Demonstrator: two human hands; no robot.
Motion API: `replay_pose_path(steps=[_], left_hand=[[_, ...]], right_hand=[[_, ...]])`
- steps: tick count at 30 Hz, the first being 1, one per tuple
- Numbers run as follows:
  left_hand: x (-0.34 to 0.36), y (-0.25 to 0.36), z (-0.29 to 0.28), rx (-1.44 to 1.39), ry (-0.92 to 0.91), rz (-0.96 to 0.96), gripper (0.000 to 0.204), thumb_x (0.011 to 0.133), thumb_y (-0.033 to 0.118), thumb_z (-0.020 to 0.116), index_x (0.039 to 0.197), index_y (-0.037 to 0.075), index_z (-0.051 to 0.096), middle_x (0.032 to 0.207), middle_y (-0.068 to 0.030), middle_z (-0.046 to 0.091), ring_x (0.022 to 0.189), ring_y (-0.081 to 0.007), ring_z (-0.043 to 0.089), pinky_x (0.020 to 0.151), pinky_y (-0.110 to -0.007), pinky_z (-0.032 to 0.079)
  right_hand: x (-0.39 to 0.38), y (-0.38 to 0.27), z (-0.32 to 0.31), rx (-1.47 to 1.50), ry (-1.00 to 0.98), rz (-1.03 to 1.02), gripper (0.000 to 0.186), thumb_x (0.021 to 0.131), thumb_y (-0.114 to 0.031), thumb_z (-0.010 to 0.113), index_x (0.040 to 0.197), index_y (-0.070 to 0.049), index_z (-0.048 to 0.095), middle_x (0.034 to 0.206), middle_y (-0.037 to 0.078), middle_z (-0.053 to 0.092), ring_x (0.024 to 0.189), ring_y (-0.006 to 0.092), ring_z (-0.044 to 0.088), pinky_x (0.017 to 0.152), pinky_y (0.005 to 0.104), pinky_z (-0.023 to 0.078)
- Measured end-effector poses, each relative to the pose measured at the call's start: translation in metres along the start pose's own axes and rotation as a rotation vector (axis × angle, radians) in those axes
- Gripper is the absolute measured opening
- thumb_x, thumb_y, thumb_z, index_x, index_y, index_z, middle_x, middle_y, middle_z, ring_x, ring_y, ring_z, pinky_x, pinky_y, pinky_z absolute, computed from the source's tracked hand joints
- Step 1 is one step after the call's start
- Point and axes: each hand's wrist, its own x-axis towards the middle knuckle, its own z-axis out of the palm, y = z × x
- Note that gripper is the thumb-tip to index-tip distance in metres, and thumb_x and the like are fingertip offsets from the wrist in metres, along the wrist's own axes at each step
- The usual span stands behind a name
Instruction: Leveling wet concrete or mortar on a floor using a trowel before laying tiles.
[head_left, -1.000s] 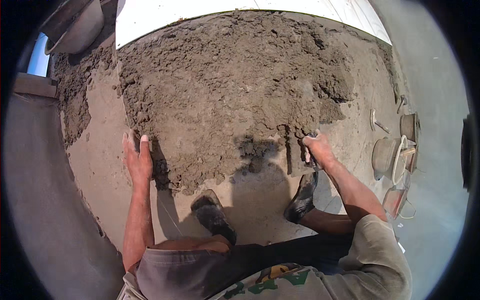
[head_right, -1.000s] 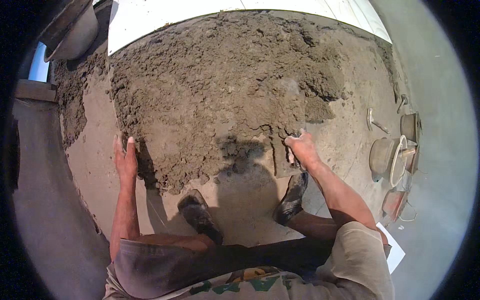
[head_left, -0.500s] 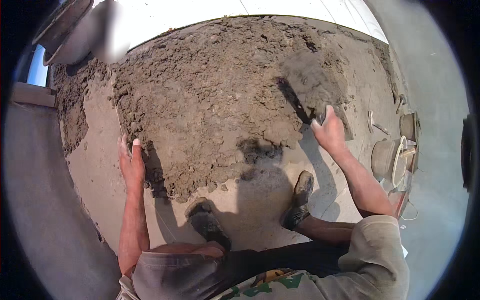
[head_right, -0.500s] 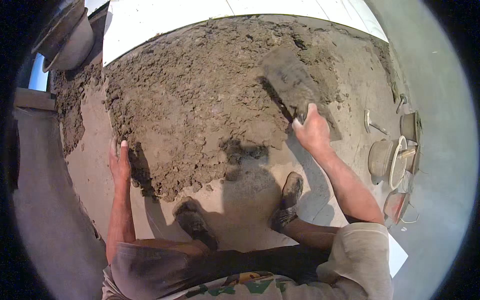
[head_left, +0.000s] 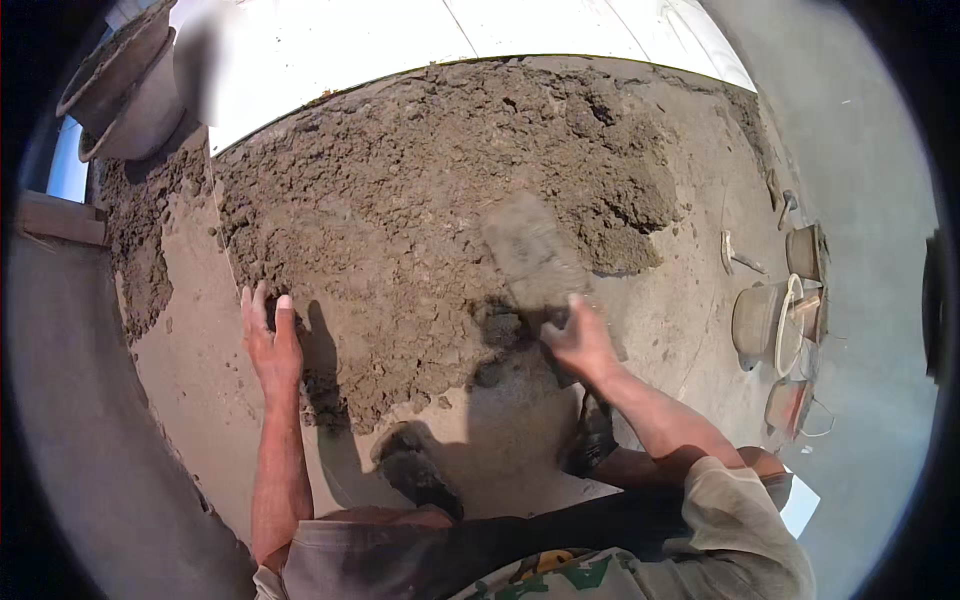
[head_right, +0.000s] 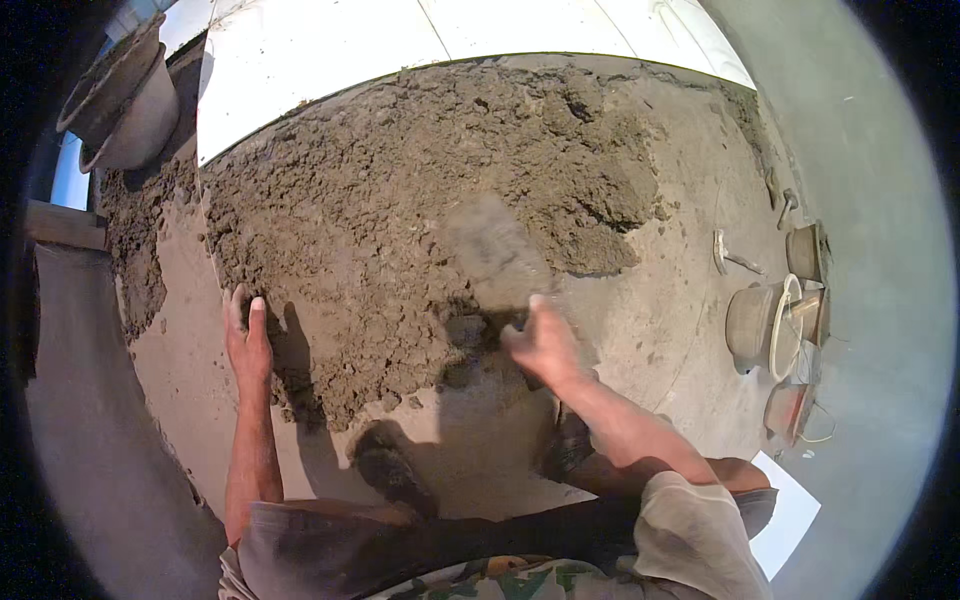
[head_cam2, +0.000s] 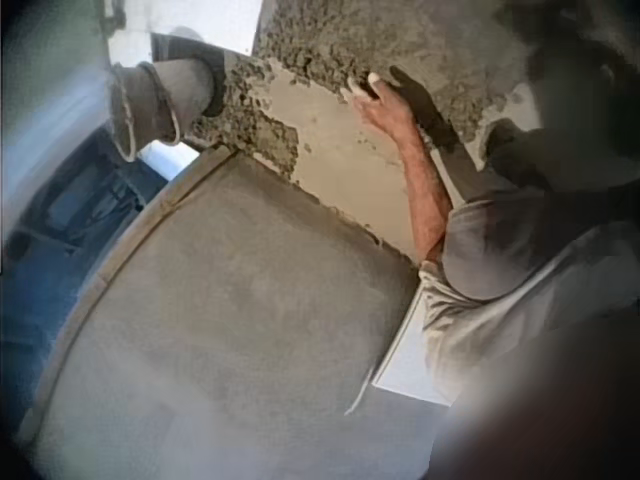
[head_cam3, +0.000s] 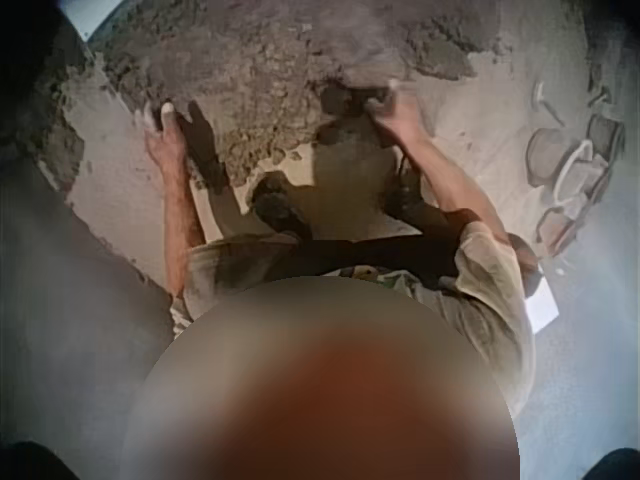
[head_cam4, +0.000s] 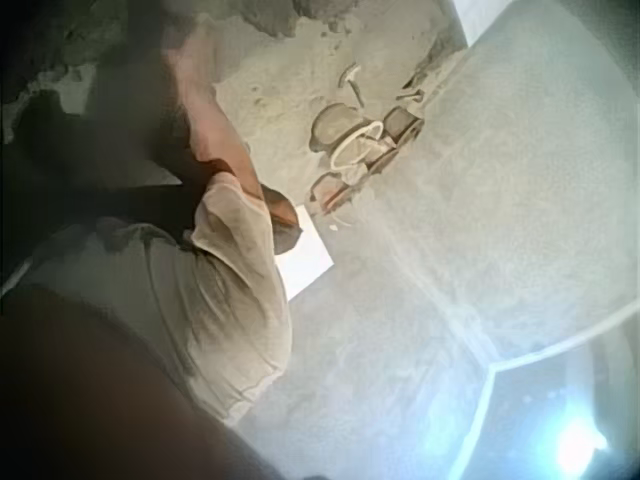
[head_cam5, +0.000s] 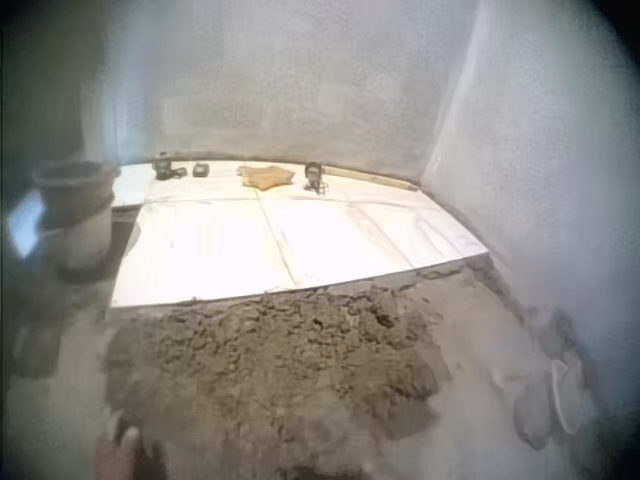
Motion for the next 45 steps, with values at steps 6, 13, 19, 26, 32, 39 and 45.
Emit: replay_pose_path(steps=[6,13,19,26,32,39,45], left_hand=[[0.002,-0.021,0.005,-0.008,0.032,-0.037,0.055,0.094,0.037,0.052,0.136,0.003,0.046,0.148,-0.0235,0.030,0.138,-0.0336,0.028,0.112,-0.041,0.022],[0.001,-0.032,-0.013,-0.059,0.050,-0.025,0.062,0.093,0.040,0.053,0.138,0.000,0.041,0.144,-0.0262,0.035,0.136,-0.0351,0.031,0.110,-0.040,0.025],[-0.005,-0.025,-0.028,-0.238,0.009,-0.359,0.063,0.092,0.042,0.053,0.136,-0.002,0.042,0.134,-0.0234,0.049,0.126,-0.0317,0.046,0.103,-0.036,0.035],[-0.013,-0.056,-0.026,-0.549,-0.017,-0.354,0.063,0.096,0.045,0.048,0.126,-0.010,0.050,0.122,-0.0183,0.058,0.115,-0.0248,0.052,0.100,-0.033,0.037],[-0.022,-0.085,-0.030,-0.649,-0.069,-0.577,0.067,0.096,0.052,0.043,0.132,-0.004,0.046,0.126,-0.0108,0.056,0.119,-0.0205,0.049,0.101,-0.035,0.037],[-0.018,-0.086,-0.032,-0.706,-0.131,-0.535,0.069,0.096,0.055,0.040,0.130,-0.004,0.048,0.127,-0.0141,0.055,0.115,-0.0216,0.053,0.097,-0.032,0.041],[-0.021,-0.063,-0.039,-0.858,-0.147,-0.583,0.075,0.095,0.059,0.036,0.136,-0.004,0.040,0.135,-0.0201,0.048,0.127,-0.0294,0.044,0.106,-0.040,0.031]], right_hand=[[0.050,0.040,-0.017,0.627,0.170,0.240,0.027,0.077,-0.011,0.062,0.092,0.008,0.052,0.071,0.014,0.062,0.055,0.0224,0.061,0.047,0.0348,0.047],[0.037,-0.031,0.038,0.522,-0.120,0.080,0.018,0.074,-0.011,0.056,0.083,0.005,0.057,0.063,0.009,0.058,0.048,0.0159,0.055,0.049,0.0330,0.047],[0.011,-0.090,0.075,0.565,-0.194,-0.051,0.020,0.077,-0.013,0.057,0.080,0.006,0.052,0.059,0.011,0.057,0.042,0.0169,0.054,0.041,0.0334,0.043],[-0.010,-0.134,0.152,0.536,-0.094,-0.366,0.028,0.082,-0.020,0.064,0.075,0.003,0.050,0.064,0.012,0.057,0.045,0.0175,0.053,0.040,0.0328,0.042],[-0.046,-0.159,0.169,0.298,-0.468,-0.413,0.046,0.085,-0.032,0.067,0.092,0.007,0.043,0.072,0.024,0.060,0.070,0.0323,0.064,0.063,0.0419,0.051],[-0.072,-0.146,0.164,-0.202,-0.461,-0.548,0.058,0.086,-0.035,0.063,0.108,0.012,0.038,0.083,0.031,0.062,0.082,0.0439,0.064,0.070,0.0469,0.051],[-0.036,-0.148,0.086,-0.283,-0.215,-0.583,0.054,0.089,-0.039,0.057,0.111,0.007,0.041,0.081,0.026,0.064,0.073,0.0363,0.065,0.066,0.0432,0.053]])
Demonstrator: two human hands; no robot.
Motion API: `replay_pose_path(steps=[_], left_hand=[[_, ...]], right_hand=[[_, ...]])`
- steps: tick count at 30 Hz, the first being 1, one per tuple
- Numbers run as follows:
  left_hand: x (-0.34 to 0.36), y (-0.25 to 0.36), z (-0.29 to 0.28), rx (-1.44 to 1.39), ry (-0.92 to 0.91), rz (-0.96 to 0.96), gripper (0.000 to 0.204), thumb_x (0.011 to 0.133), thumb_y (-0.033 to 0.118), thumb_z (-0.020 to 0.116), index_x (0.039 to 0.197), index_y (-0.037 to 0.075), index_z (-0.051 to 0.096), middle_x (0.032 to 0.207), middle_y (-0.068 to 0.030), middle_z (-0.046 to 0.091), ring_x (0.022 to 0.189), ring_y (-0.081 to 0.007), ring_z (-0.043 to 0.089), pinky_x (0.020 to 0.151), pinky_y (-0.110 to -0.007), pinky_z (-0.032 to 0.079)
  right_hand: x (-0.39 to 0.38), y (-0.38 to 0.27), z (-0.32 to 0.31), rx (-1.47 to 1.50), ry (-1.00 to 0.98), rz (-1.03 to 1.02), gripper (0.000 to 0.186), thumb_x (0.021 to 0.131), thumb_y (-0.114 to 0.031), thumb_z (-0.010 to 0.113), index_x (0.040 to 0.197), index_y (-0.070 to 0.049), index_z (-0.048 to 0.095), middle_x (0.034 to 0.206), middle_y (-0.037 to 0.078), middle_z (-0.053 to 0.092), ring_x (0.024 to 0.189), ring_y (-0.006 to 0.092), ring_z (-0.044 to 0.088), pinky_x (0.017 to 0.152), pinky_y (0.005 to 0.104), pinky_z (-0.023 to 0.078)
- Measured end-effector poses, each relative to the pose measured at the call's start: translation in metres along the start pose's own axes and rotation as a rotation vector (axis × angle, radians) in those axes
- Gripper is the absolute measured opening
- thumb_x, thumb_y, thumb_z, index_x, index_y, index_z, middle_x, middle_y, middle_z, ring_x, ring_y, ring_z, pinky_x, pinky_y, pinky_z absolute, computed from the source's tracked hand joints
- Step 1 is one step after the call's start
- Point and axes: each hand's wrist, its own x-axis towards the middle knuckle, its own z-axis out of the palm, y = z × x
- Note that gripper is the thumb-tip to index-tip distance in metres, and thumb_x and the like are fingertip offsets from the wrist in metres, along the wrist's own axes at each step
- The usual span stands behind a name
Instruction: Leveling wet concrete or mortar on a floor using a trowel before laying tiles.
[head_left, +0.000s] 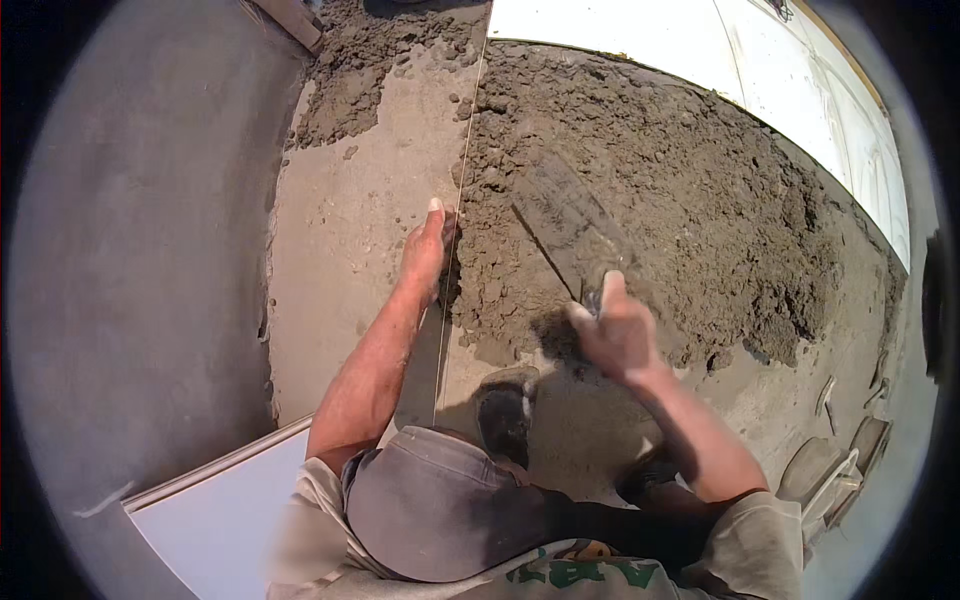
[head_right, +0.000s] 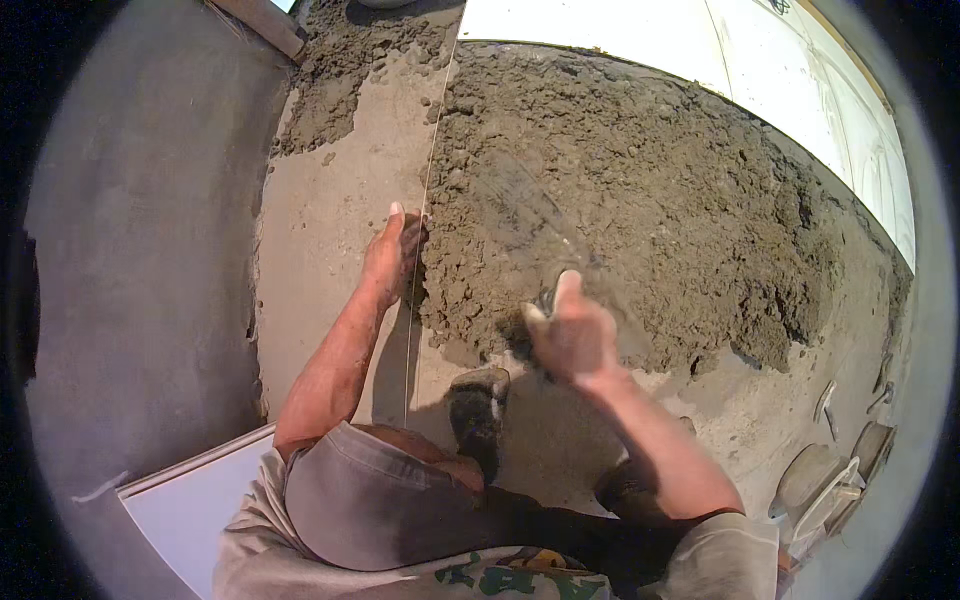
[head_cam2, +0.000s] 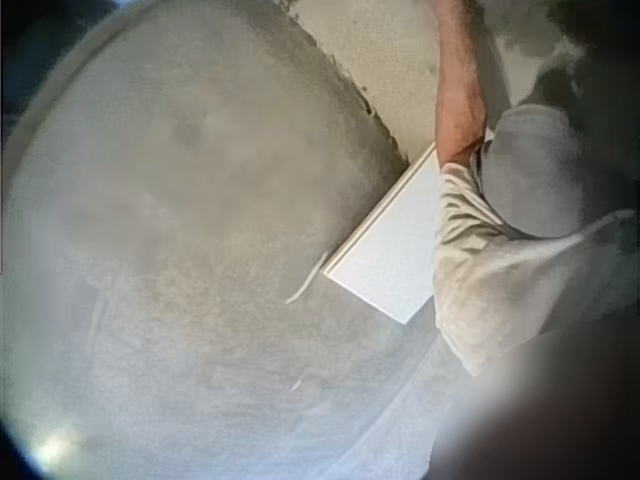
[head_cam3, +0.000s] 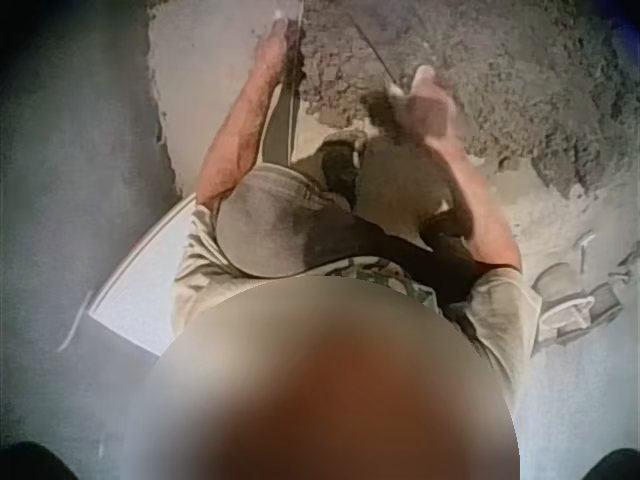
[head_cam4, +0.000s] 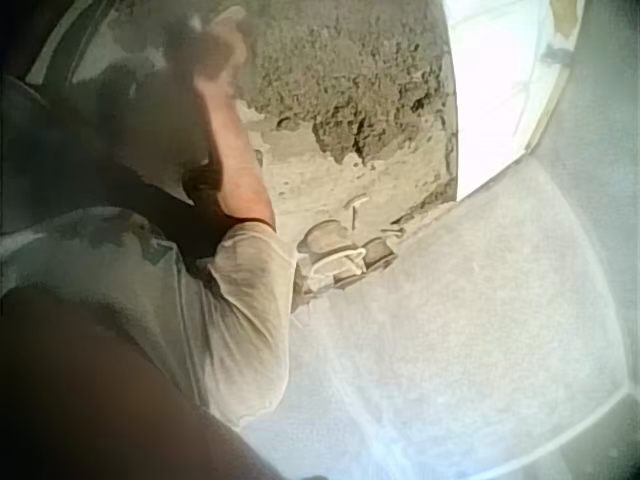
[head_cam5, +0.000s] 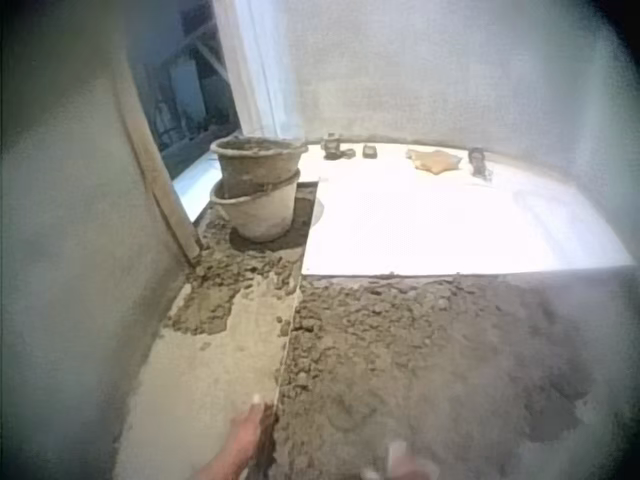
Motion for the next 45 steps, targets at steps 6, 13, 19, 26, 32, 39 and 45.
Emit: replay_pose_path(steps=[6,13,19,26,32,39,45], left_hand=[[0.001,0.000,-0.010,-0.015,-0.047,-0.059,0.082,0.093,0.064,0.034,0.140,-0.004,0.034,0.144,-0.0205,0.039,0.136,-0.0319,0.033,0.112,-0.045,0.020],[-0.009,0.008,0.000,0.087,-0.063,-0.068,0.083,0.094,0.063,0.032,0.142,-0.005,0.031,0.145,-0.0194,0.038,0.137,-0.0316,0.032,0.113,-0.044,0.019],[-0.009,-0.007,-0.014,0.012,-0.026,-0.012,0.077,0.097,0.056,0.035,0.141,-0.007,0.031,0.145,-0.0197,0.037,0.138,-0.0296,0.031,0.113,-0.039,0.022],[-0.012,0.007,0.009,-0.025,0.057,-0.059,0.071,0.096,0.056,0.039,0.132,-0.005,0.045,0.131,-0.0156,0.048,0.122,-0.0233,0.043,0.104,-0.035,0.032],[-0.012,0.011,0.017,0.104,0.058,-0.045,0.064,0.095,0.057,0.041,0.113,-0.001,0.061,0.103,-0.0054,0.061,0.090,-0.0148,0.054,0.083,-0.029,0.043],[-0.021,0.002,0.008,0.223,0.054,-0.003,0.070,0.095,0.057,0.040,0.120,-0.006,0.057,0.112,-0.0112,0.060,0.101,-0.0185,0.053,0.092,-0.032,0.041],[-0.021,0.010,0.023,0.185,0.056,-0.026,0.063,0.095,0.054,0.043,0.113,-0.003,0.060,0.093,-0.0066,0.063,0.084,-0.0137,0.057,0.076,-0.031,0.046]], right_hand=[[0.008,0.016,0.001,-0.079,-0.008,-0.472,0.044,0.090,-0.042,0.057,0.089,0.001,0.053,0.061,0.013,0.061,0.052,0.0268,0.061,0.047,0.0384,0.050],[0.052,0.026,0.008,-0.506,0.014,-0.580,0.041,0.091,-0.045,0.054,0.089,-0.004,0.055,0.058,0.005,0.057,0.042,0.0160,0.053,0.039,0.0320,0.046],[0.094,-0.003,-0.049,-0.483,-0.146,-0.180,0.044,0.091,-0.043,0.054,0.097,0.000,0.057,0.074,0.012,0.064,0.063,0.0257,0.062,0.058,0.0383,0.053],[0.107,0.032,-0.041,-0.231,-0.133,-0.162,0.048,0.090,-0.046,0.050,0.097,0.001,0.061,0.084,0.020,0.066,0.082,0.0322,0.065,0.074,0.0479,0.051],[0.020,0.050,0.003,0.173,-0.326,-0.509,0.041,0.093,-0.037,0.047,0.094,0.001,0.061,0.082,0.020,0.066,0.078,0.0328,0.066,0.066,0.0447,0.054],[-0.030,0.048,0.010,-0.386,-0.389,-0.413,0.035,0.090,-0.032,0.053,0.103,0.000,0.057,0.076,0.017,0.064,0.074,0.0316,0.066,0.060,0.0407,0.053],[0.012,0.084,0.079,-0.087,-0.073,-0.683,0.026,0.093,-0.025,0.048,0.098,-0.001,0.054,0.063,0.013,0.060,0.058,0.0271,0.064,0.046,0.0393,0.050]])
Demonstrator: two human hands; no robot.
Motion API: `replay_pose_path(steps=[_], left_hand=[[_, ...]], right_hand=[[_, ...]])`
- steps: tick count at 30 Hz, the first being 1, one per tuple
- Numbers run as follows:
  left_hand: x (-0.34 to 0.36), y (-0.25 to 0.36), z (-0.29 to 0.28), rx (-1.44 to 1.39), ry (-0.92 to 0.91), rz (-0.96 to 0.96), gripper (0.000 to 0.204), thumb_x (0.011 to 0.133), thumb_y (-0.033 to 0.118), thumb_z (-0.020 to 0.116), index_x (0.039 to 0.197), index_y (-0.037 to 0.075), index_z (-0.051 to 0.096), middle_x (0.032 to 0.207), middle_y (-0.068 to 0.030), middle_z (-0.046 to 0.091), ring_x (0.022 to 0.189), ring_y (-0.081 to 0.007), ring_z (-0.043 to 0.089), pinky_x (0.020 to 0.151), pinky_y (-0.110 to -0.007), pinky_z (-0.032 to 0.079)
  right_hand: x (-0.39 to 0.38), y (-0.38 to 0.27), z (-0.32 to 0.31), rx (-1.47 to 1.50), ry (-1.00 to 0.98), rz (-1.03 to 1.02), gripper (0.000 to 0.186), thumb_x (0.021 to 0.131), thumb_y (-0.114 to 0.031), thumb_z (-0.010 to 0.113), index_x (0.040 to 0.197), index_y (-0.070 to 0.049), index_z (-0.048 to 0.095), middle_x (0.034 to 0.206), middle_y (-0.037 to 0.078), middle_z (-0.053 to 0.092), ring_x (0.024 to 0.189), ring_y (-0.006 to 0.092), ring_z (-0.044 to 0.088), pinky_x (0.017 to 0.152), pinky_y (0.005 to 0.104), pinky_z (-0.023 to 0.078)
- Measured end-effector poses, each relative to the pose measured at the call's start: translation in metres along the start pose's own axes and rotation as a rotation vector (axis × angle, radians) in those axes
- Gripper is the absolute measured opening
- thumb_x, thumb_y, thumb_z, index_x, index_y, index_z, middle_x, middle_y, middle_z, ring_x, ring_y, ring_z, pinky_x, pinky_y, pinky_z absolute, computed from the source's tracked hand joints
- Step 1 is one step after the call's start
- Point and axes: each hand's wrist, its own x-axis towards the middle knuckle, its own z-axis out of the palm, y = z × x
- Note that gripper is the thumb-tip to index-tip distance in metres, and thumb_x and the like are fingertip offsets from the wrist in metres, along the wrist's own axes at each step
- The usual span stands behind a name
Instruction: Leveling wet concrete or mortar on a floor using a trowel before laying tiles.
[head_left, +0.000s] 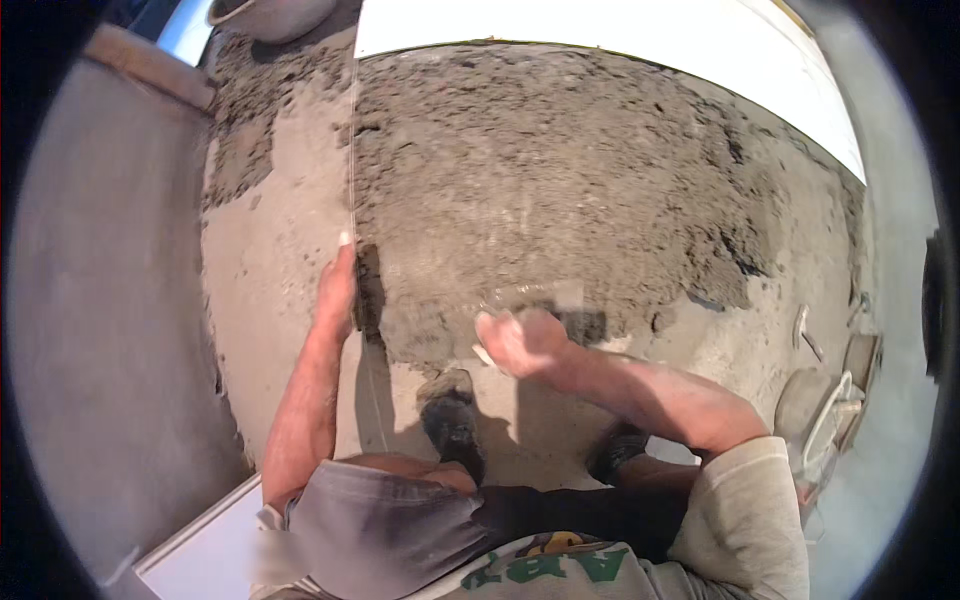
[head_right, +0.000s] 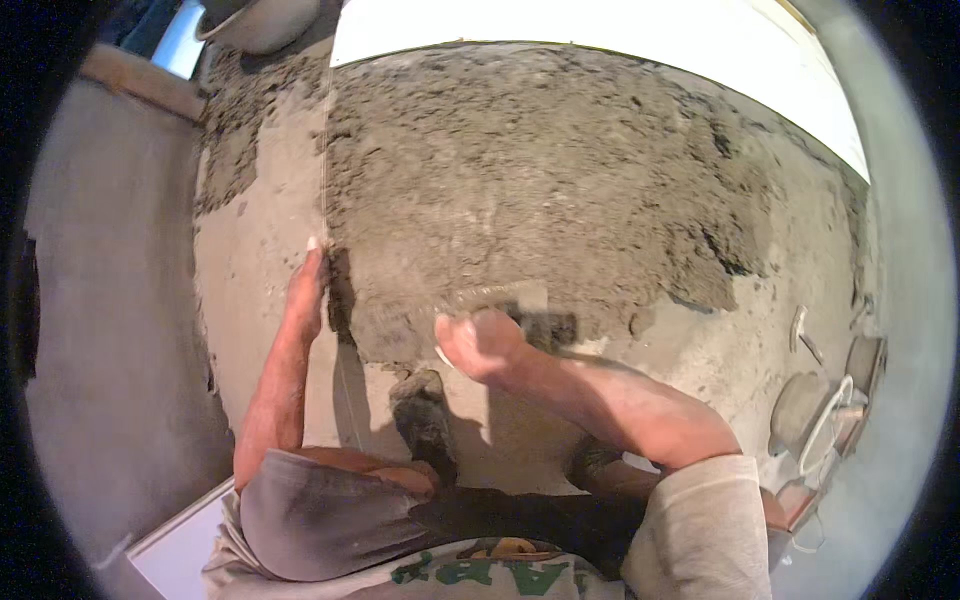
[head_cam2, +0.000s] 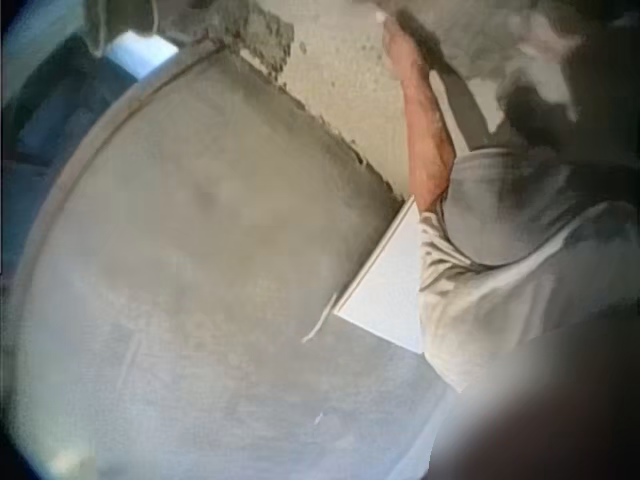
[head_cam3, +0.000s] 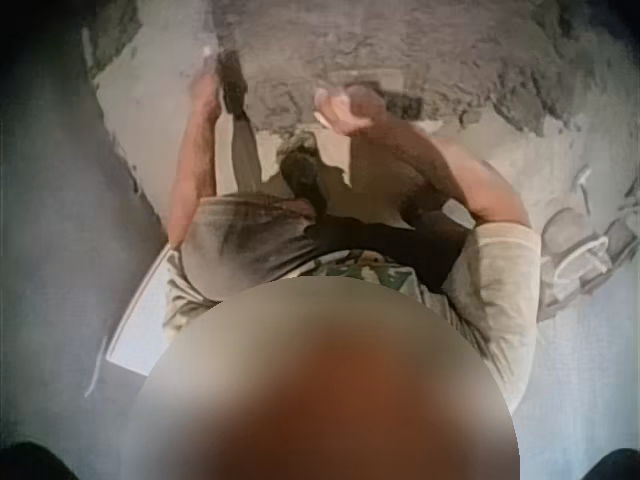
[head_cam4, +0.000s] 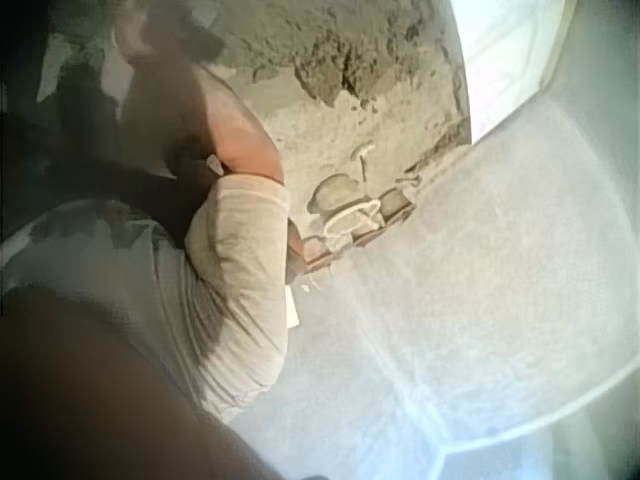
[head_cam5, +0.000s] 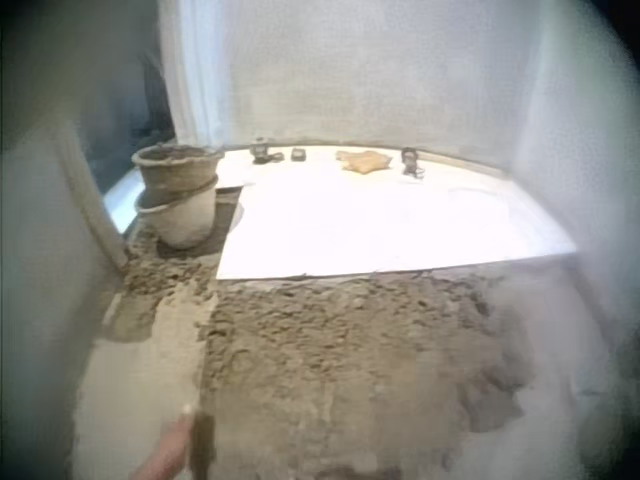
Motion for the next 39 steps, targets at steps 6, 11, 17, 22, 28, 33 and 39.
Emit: replay_pose_path(steps=[6,11,17,22,28,33,39], left_hand=[[0.010,-0.019,-0.018,0.038,-0.076,0.020,0.073,0.095,0.054,0.045,0.137,-0.005,0.040,0.141,-0.0152,0.043,0.132,-0.0240,0.038,0.110,-0.035,0.025],[0.003,-0.009,-0.008,0.062,-0.037,0.014,0.074,0.093,0.055,0.047,0.133,-0.007,0.046,0.134,-0.0153,0.050,0.125,-0.0233,0.045,0.105,-0.035,0.032],[0.024,-0.012,-0.020,0.208,0.062,0.085,0.079,0.091,0.056,0.049,0.137,-0.008,0.040,0.142,-0.0194,0.042,0.131,-0.0290,0.039,0.107,-0.037,0.029],[0.043,-0.015,-0.024,0.240,0.070,0.079,0.072,0.093,0.051,0.048,0.138,-0.005,0.040,0.141,-0.0188,0.043,0.130,-0.0269,0.041,0.107,-0.035,0.031],[0.037,-0.020,-0.016,0.409,0.093,0.139,0.068,0.094,0.051,0.047,0.141,0.003,0.039,0.142,-0.0152,0.042,0.130,-0.0277,0.040,0.108,-0.039,0.029],[0.029,-0.011,-0.015,0.352,0.043,0.112,0.067,0.095,0.050,0.047,0.142,0.003,0.037,0.140,-0.0136,0.045,0.130,-0.0271,0.040,0.108,-0.039,0.029],[0.037,-0.008,-0.020,0.322,0.022,0.135,0.066,0.094,0.047,0.050,0.137,-0.003,0.042,0.134,-0.0170,0.050,0.122,-0.0268,0.048,0.103,-0.037,0.035]], right_hand=[[0.001,0.020,-0.088,-0.142,-0.126,0.257,0.035,0.089,-0.030,0.056,0.105,0.001,0.051,0.064,0.018,0.058,0.069,0.0310,0.065,0.056,0.0409,0.053],[-0.061,0.037,-0.192,-0.375,-0.195,0.772,0.041,0.094,-0.043,0.043,0.100,-0.005,0.054,0.067,0.011,0.059,0.065,0.0249,0.062,0.057,0.0385,0.052],[-0.203,0.040,-0.279,0.219,0.572,1.142,0.035,0.091,-0.033,0.058,0.107,-0.002,0.052,0.076,0.009,0.059,0.069,0.0180,0.061,0.062,0.0319,0.050],[-0.254,0.047,-0.267,0.286,0.757,1.384,0.042,0.089,-0.032,0.062,0.107,0.003,0.048,0.090,0.017,0.063,0.080,0.0261,0.065,0.065,0.0389,0.053],[-0.210,0.092,-0.184,-0.068,0.646,1.387,0.043,0.087,-0.030,0.060,0.104,0.008,0.049,0.098,0.032,0.061,0.096,0.0457,0.059,0.084,0.0496,0.047],[-0.179,0.120,-0.148,0.046,0.743,1.304,0.046,0.085,-0.030,0.062,0.102,0.011,0.052,0.092,0.033,0.061,0.089,0.0481,0.060,0.080,0.0493,0.049],[-0.145,0.126,-0.141,0.366,0.631,1.197,0.050,0.086,-0.034,0.063,0.101,0.012,0.052,0.076,0.026,0.064,0.078,0.0372,0.067,0.071,0.0424,0.051]])
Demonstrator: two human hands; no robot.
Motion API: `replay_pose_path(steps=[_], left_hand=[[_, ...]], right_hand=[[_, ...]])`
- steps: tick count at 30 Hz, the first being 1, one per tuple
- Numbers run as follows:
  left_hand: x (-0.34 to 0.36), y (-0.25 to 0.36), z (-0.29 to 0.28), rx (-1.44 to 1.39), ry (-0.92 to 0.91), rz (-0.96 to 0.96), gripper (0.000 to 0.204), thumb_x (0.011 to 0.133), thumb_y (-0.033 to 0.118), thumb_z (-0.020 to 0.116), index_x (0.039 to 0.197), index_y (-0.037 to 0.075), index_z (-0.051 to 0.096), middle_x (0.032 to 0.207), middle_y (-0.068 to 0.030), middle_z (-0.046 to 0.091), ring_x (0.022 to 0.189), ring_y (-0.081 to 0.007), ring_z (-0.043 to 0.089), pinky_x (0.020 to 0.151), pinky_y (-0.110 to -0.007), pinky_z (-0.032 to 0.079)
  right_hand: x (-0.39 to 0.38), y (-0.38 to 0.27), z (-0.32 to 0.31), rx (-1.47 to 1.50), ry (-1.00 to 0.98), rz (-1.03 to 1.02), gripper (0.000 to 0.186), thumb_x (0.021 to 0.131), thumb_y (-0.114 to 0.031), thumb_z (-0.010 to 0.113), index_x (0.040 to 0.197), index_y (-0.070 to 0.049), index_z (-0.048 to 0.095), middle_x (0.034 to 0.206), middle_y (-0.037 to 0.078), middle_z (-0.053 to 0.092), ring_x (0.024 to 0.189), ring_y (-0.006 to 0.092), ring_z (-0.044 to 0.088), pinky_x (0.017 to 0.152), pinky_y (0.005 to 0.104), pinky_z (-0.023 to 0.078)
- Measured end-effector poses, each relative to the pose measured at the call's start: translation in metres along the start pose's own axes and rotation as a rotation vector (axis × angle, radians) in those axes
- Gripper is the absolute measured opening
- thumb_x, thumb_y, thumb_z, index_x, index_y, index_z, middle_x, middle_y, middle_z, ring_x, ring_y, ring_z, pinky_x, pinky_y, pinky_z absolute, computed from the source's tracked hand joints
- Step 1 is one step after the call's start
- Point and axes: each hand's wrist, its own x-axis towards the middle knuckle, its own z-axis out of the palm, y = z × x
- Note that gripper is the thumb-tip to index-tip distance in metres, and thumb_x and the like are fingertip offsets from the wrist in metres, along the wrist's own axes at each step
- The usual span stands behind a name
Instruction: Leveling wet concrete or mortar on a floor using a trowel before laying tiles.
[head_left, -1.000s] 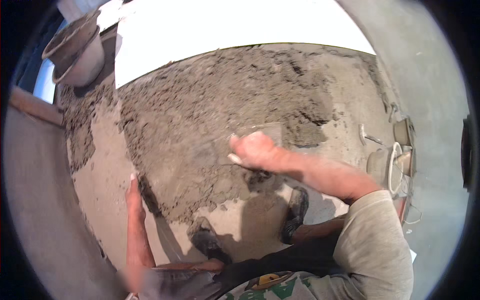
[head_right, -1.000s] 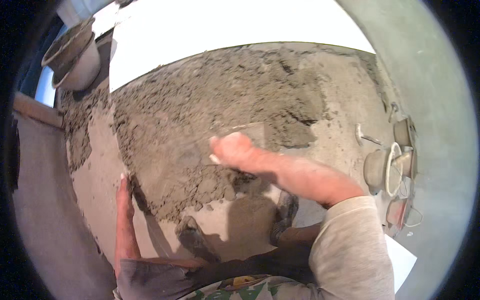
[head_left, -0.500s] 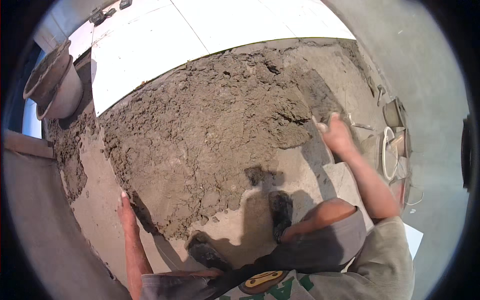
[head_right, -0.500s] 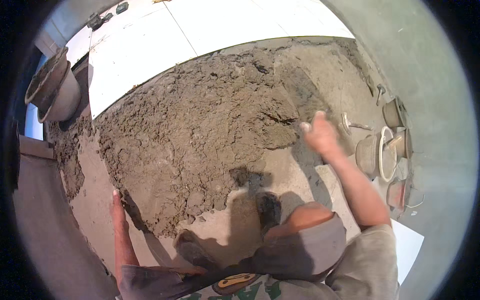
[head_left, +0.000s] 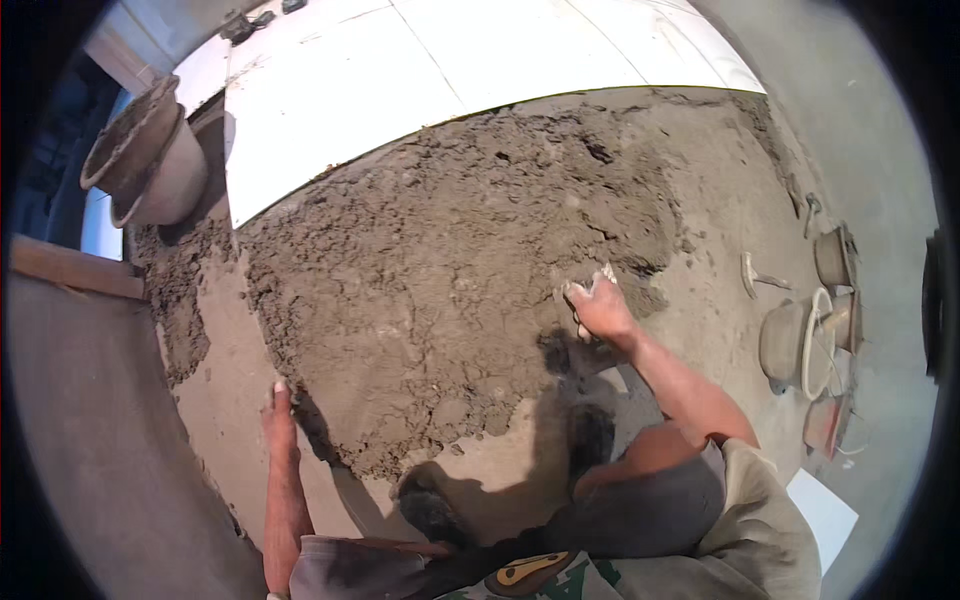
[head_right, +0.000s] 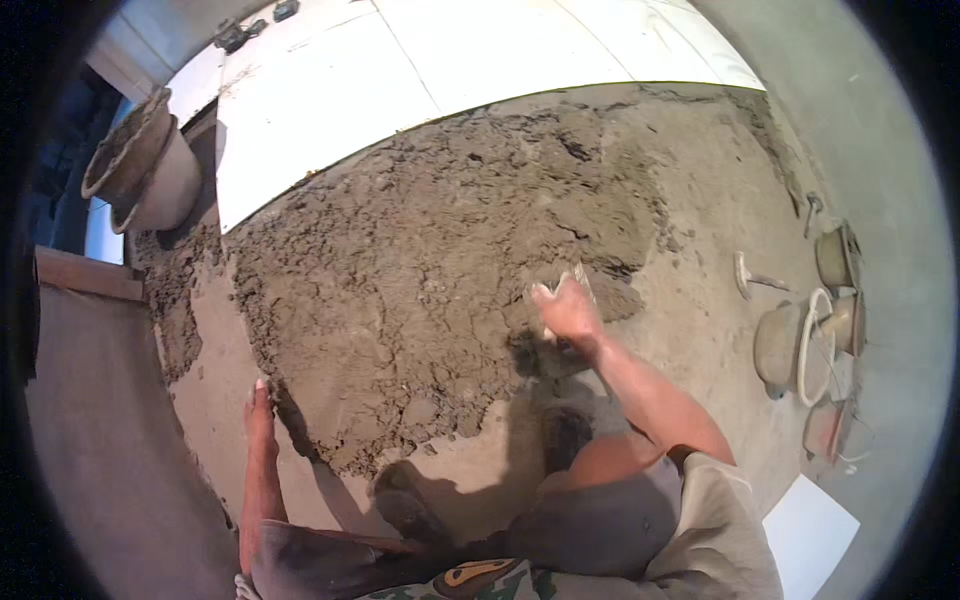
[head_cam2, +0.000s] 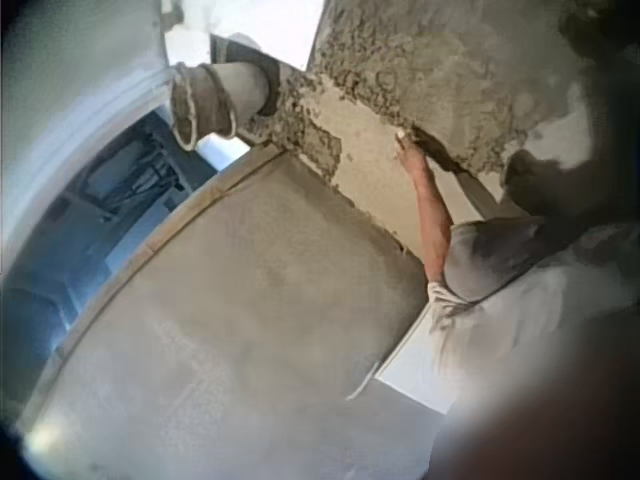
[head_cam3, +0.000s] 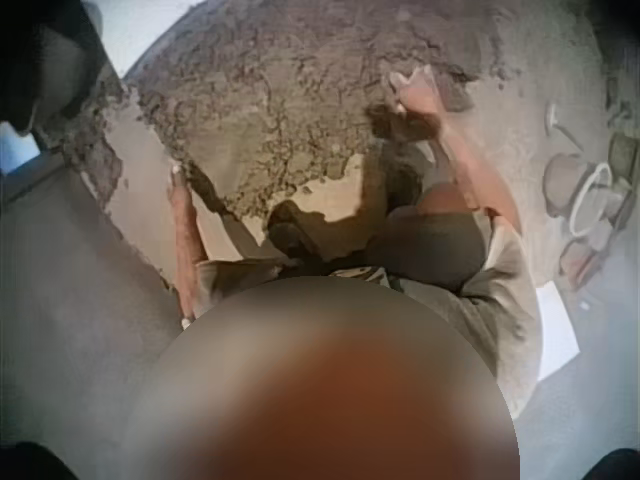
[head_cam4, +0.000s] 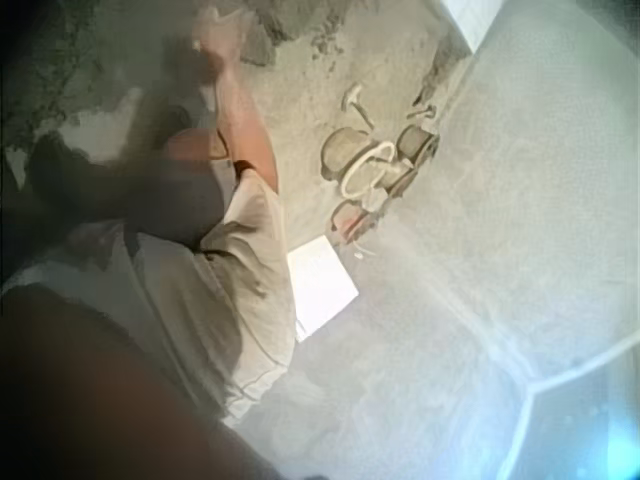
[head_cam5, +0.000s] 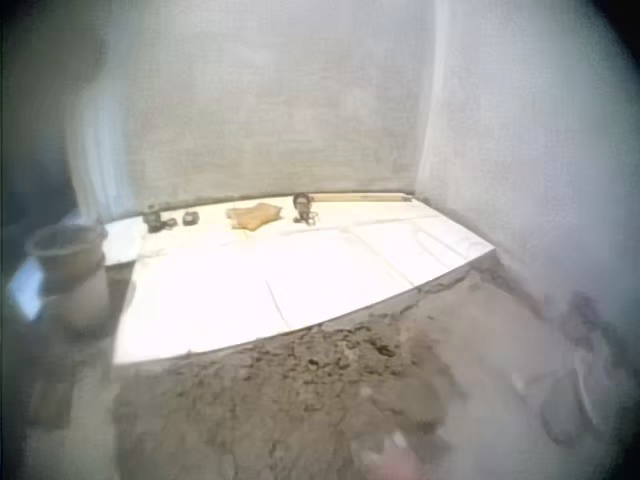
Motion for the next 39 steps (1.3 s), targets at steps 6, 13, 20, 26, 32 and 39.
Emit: replay_pose_path(steps=[6,13,20,26,32,39], left_hand=[[-0.014,0.028,0.011,0.192,0.102,0.109,0.060,0.096,0.044,0.047,0.134,-0.001,0.046,0.129,-0.0144,0.054,0.119,-0.0238,0.050,0.098,-0.035,0.038],[-0.010,0.006,-0.013,0.026,0.184,-0.085,0.061,0.095,0.046,0.048,0.132,-0.002,0.048,0.125,-0.0155,0.056,0.117,-0.0245,0.050,0.098,-0.034,0.038],[0.004,0.027,-0.002,-0.008,0.221,0.087,0.059,0.095,0.043,0.049,0.131,-0.003,0.048,0.130,-0.0192,0.053,0.121,-0.0267,0.049,0.101,-0.035,0.037],[0.009,0.014,-0.004,0.058,0.242,0.103,0.059,0.095,0.041,0.050,0.131,-0.005,0.047,0.129,-0.0219,0.053,0.122,-0.0289,0.049,0.103,-0.035,0.036],[0.016,0.000,-0.008,0.056,0.193,0.085,0.062,0.093,0.042,0.053,0.134,-0.004,0.045,0.130,-0.0194,0.054,0.123,-0.0259,0.048,0.103,-0.034,0.036],[0.024,0.012,0.003,0.003,0.219,0.130,0.059,0.093,0.037,0.055,0.134,-0.005,0.044,0.127,-0.0184,0.055,0.119,-0.0242,0.051,0.101,-0.033,0.038]], right_hand=[[-0.005,0.007,0.005,0.538,-0.075,0.056,0.024,0.093,-0.026,0.057,0.097,-0.002,0.054,0.060,0.003,0.050,0.040,0.0123,0.047,0.037,0.0295,0.037],[-0.025,-0.029,-0.052,-0.012,-0.044,-0.214,0.032,0.089,-0.027,0.061,0.101,0.002,0.054,0.079,0.017,0.058,0.072,0.0271,0.060,0.063,0.0386,0.047],[-0.006,-0.124,-0.028,-0.245,-0.177,-0.538,0.043,0.088,-0.034,0.061,0.105,0.004,0.051,0.089,0.024,0.062,0.087,0.0365,0.063,0.078,0.0447,0.048],[0.027,-0.199,0.038,-0.591,-0.048,-0.760,0.038,0.092,-0.031,0.058,0.103,0.003,0.045,0.082,0.020,0.062,0.078,0.0384,0.064,0.076,0.0479,0.050],[0.025,-0.225,0.071,-0.533,0.114,-0.688,0.036,0.091,-0.029,0.058,0.102,0.002,0.044,0.082,0.022,0.062,0.074,0.0411,0.063,0.069,0.0498,0.050],[-0.018,-0.215,0.078,-0.385,0.031,-0.338,0.044,0.096,-0.039,0.046,0.102,0.005,0.050,0.083,0.023,0.064,0.080,0.0377,0.064,0.072,0.0474,0.051]])
